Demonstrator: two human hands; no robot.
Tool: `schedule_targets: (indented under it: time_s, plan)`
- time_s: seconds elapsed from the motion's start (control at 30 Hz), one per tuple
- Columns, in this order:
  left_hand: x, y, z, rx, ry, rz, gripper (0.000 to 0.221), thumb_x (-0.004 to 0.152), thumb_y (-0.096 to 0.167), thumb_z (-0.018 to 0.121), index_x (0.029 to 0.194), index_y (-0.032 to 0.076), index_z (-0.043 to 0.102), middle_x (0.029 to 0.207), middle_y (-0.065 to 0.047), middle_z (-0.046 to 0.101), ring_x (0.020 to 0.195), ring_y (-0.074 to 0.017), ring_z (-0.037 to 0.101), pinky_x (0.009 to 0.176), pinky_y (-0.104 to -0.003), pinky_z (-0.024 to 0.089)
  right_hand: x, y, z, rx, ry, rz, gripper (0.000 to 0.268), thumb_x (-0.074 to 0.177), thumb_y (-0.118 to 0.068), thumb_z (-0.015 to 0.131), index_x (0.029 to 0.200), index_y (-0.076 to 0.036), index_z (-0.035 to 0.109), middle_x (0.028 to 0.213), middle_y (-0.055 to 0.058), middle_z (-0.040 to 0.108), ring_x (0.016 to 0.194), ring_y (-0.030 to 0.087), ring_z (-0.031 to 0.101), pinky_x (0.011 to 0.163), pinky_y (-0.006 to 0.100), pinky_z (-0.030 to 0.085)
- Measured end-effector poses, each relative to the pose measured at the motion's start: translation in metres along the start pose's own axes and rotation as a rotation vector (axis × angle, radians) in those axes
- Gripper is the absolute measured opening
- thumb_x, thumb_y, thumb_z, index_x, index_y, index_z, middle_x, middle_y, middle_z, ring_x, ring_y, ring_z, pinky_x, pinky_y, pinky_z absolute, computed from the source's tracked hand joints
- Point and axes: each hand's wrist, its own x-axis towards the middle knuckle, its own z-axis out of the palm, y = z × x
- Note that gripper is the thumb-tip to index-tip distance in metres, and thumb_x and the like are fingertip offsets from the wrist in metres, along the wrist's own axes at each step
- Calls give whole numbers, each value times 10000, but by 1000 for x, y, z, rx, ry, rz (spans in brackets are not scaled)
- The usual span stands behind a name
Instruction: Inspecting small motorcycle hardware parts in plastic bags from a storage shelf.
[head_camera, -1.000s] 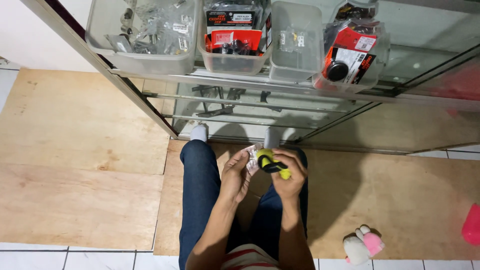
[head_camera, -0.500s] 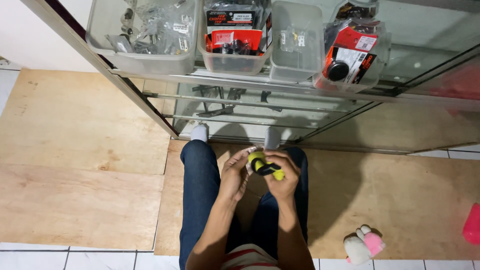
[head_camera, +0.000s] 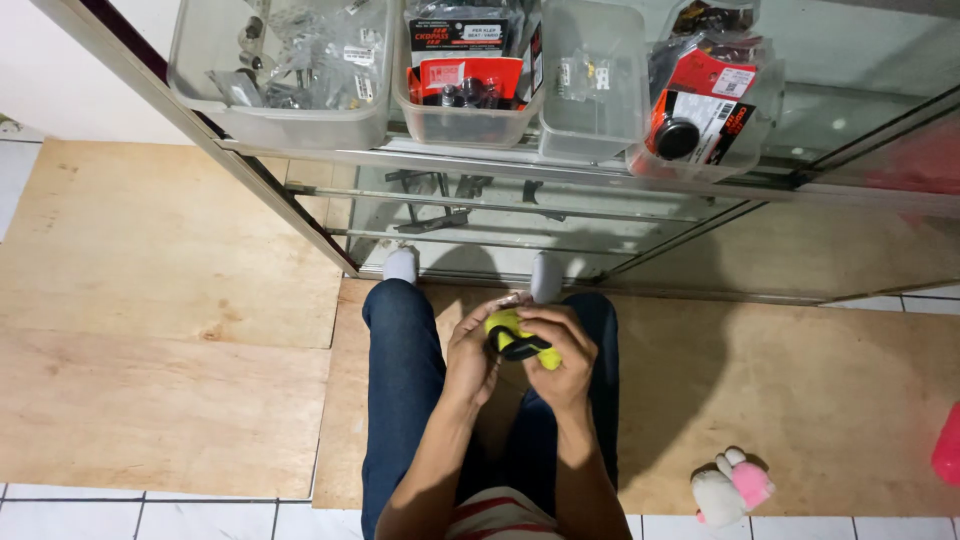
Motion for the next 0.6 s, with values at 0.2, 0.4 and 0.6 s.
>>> schedule_targets:
  time_s: [0.2, 0.4, 0.6]
  plan:
    - [4, -5, -3, -3, -8, -50, 303, 1084, 125, 486, 1230, -71, 663, 1145, -174, 731, 998, -211, 726, 943, -357, 585, -17, 53, -16, -168, 144, 108, 310, 763, 104, 765, 1035, -27, 696, 1107, 119, 745, 1031, 263, 745, 925, 347, 593]
    - [4, -4, -1, 35, 29, -57, 318, 1071, 131, 485, 1251, -60, 664, 1179, -152, 740, 1006, -179, 724, 926, -315, 562, -26, 46, -21, -124, 122, 64, 315, 748, 82, 778, 1024, -37, 685, 1119, 129, 735, 1069, 273, 728, 954, 377, 587]
    - [-1, -4, -7, -74, -4, -58, 297, 1032, 66, 491, 1242, -58, 661, 1123, -148, 742, 977, -187, 724, 895, -300, 567, 0, -4, -2, -8, 11, -71, 317, 713, 113, 753, 982, -38, 680, 1078, 114, 742, 1050, 288, 733, 923, 368, 594]
